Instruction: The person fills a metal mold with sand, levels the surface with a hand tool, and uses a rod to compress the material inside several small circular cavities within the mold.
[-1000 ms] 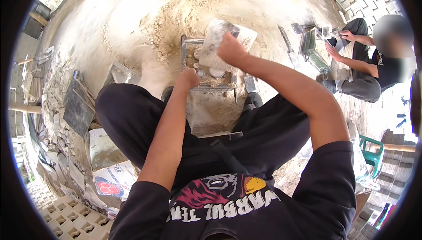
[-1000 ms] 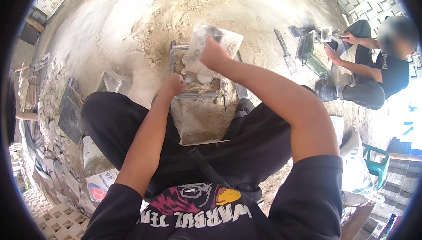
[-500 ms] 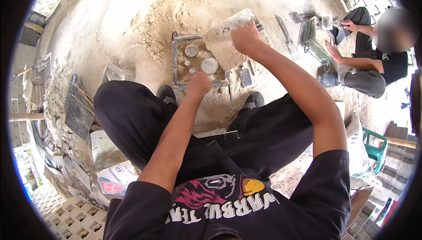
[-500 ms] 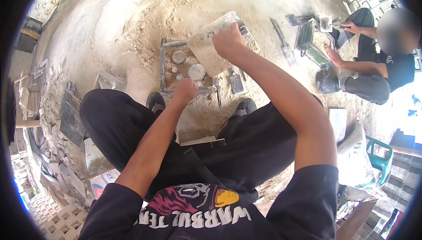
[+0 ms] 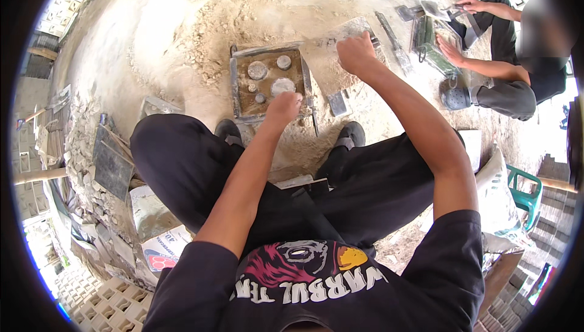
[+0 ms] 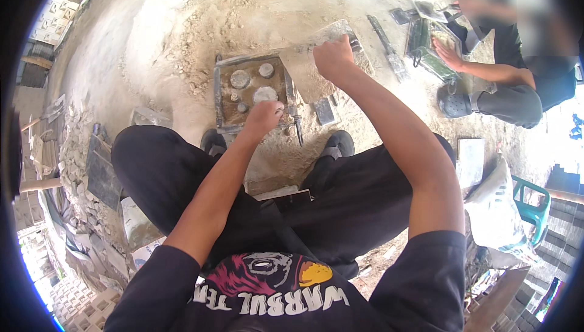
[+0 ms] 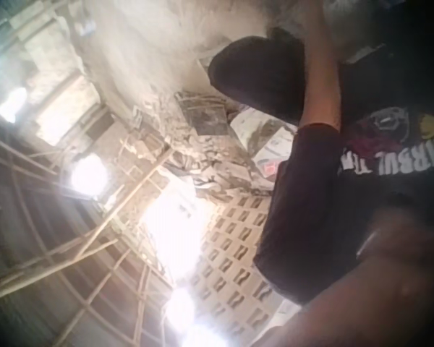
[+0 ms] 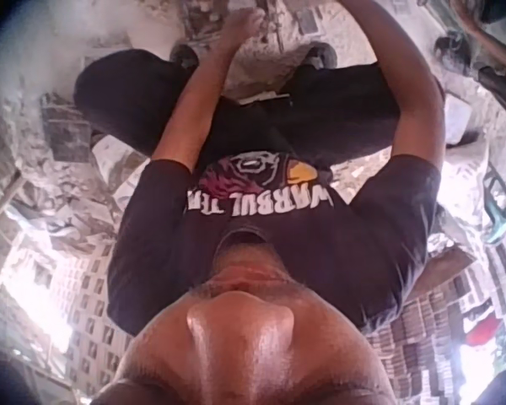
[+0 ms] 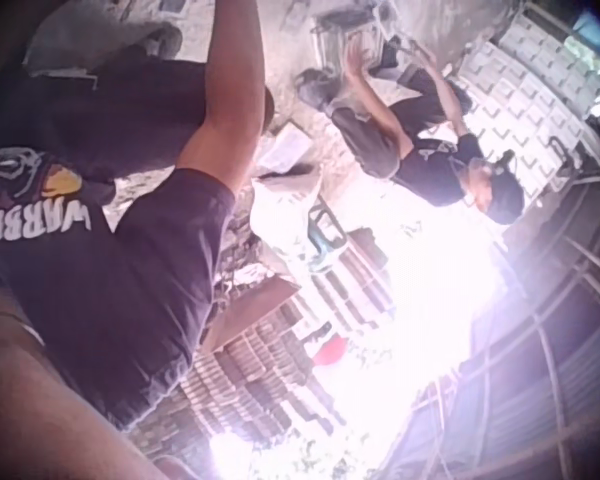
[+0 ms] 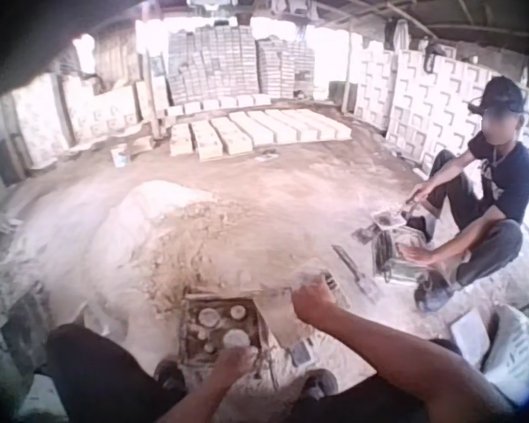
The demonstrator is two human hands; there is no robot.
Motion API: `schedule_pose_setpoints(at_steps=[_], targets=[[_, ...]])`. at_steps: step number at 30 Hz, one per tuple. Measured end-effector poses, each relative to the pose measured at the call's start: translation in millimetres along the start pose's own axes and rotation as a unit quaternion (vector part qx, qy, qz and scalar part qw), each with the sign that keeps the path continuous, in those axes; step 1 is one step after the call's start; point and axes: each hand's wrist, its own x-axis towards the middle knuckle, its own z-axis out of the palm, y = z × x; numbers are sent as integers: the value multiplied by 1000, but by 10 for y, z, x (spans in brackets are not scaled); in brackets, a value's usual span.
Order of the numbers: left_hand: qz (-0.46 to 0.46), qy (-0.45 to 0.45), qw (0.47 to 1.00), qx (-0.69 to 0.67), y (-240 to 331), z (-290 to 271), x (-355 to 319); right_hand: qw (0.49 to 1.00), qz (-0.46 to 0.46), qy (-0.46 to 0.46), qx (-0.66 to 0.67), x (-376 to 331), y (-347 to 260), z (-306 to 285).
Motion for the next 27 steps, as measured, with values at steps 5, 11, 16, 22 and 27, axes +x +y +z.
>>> schedule_pose_setpoints(at_steps=[5, 11, 16, 22, 27], targets=[[81, 90, 984, 128, -101, 14, 79, 1000, 5, 19, 12, -12, -8, 14], [-6, 166, 983, 79, 20, -282, 309, 999, 29, 10, 35, -29, -21, -15], [-99, 244, 963, 52, -318, -526, 29, 998, 37, -9, 47, 57, -62, -18], [-71, 225, 939, 252, -845, -432, -737, 991, 62, -59, 107, 173, -101, -165], [-117, 55, 958, 255, -744, -551, -789, 988, 85, -54, 120, 225, -132, -227]])
